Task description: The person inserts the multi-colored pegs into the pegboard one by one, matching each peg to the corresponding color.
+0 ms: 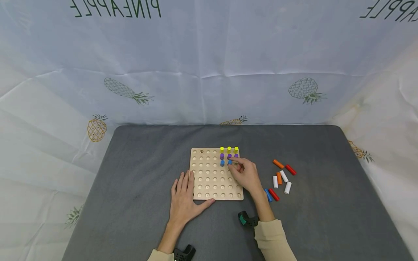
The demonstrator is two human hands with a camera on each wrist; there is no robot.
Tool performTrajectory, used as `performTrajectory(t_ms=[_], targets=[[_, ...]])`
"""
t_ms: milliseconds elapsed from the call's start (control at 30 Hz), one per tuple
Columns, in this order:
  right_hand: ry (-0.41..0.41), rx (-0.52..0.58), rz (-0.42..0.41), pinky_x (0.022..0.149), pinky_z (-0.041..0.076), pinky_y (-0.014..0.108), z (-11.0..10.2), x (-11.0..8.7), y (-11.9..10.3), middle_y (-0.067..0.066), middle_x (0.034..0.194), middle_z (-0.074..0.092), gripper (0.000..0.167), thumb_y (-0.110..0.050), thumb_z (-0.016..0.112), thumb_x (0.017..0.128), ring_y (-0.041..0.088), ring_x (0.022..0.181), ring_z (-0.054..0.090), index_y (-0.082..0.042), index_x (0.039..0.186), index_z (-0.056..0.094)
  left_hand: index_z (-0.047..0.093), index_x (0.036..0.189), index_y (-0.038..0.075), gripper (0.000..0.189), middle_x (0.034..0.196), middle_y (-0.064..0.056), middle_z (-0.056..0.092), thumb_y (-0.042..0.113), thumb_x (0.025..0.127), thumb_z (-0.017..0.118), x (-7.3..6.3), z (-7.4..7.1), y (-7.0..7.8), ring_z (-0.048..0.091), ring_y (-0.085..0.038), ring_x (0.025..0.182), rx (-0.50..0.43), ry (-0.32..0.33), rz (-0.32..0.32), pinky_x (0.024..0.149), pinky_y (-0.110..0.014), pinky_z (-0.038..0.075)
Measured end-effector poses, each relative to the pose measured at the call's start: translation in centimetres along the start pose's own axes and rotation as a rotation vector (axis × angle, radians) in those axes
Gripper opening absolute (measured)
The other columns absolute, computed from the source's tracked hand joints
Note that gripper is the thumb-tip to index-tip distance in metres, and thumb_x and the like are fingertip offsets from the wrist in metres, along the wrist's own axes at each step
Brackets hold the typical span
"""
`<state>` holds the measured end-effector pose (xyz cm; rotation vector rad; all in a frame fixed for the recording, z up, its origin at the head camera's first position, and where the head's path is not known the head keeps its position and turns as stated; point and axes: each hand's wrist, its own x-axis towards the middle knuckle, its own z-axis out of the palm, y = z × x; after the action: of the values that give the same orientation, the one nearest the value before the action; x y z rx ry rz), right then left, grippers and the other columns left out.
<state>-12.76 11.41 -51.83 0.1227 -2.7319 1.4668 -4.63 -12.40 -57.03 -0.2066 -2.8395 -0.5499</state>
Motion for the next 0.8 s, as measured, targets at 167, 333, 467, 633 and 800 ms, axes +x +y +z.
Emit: performTrajectory(t_ms=[167,333,467,633,800], targets=[[0.012,-0.008,-0.003,0.050,0.030,0.021,-0.1,-0.2,0.1,0.005,0.069,0.052,0.027,-0.015,0.077,0.091,0.007,0.052,0.038,-0.010,0.117,0.078,0.032,0.160,0.006,0.124,0.164,-0.016,0.039,0.081,0.069,0.072,0.0,-0.1,0.0,0.036,-0.037,0.152,-0.002,-0.010,-0.004,0.122,-0.058,0.027],[0.029,0.006,-0.016,0.049,0.029,0.021,-0.4,-0.5,0.2,0.007,0.068,0.050,0.027,-0.014,0.078,0.090,0.006,0.050,0.037,-0.009,0.117,0.078,0.032,0.161,0.006,0.125,0.164,-0.016,0.039,0.081,0.069,0.072,0.1,-0.1,0.0,0.036,-0.037,0.153,0.002,-0.015,-0.007,0.123,-0.058,0.027],[0.044,0.007,-0.022,0.048,0.029,0.020,-0.7,-0.7,0.1,0.008,0.068,0.049,0.026,-0.014,0.077,0.091,0.004,0.048,0.035,-0.008,0.117,0.077,0.032,0.161,0.006,0.125,0.164,-0.016,0.039,0.081,0.069,0.072,0.1,0.0,0.0,0.036,-0.037,0.152,0.003,-0.013,-0.005,0.123,-0.058,0.027],[0.062,-0.018,-0.011,0.048,0.029,0.020,-1.1,-1.1,0.1,0.008,0.067,0.049,0.027,-0.016,0.078,0.091,0.004,0.049,0.036,-0.008,0.117,0.077,0.032,0.160,0.006,0.124,0.163,-0.017,0.040,0.080,0.069,0.072,0.1,-0.1,0.1,0.036,-0.037,0.152,-0.001,-0.011,-0.002,0.122,-0.058,0.027],[0.080,-0.044,-0.004,0.049,0.029,0.021,-1.5,-1.7,0.2,0.007,0.067,0.049,0.026,-0.017,0.078,0.091,0.005,0.051,0.036,-0.008,0.116,0.078,0.032,0.160,0.005,0.125,0.163,-0.017,0.040,0.082,0.070,0.070,0.1,-0.1,0.0,0.037,-0.037,0.152,0.001,-0.006,0.005,0.122,-0.058,0.028]])
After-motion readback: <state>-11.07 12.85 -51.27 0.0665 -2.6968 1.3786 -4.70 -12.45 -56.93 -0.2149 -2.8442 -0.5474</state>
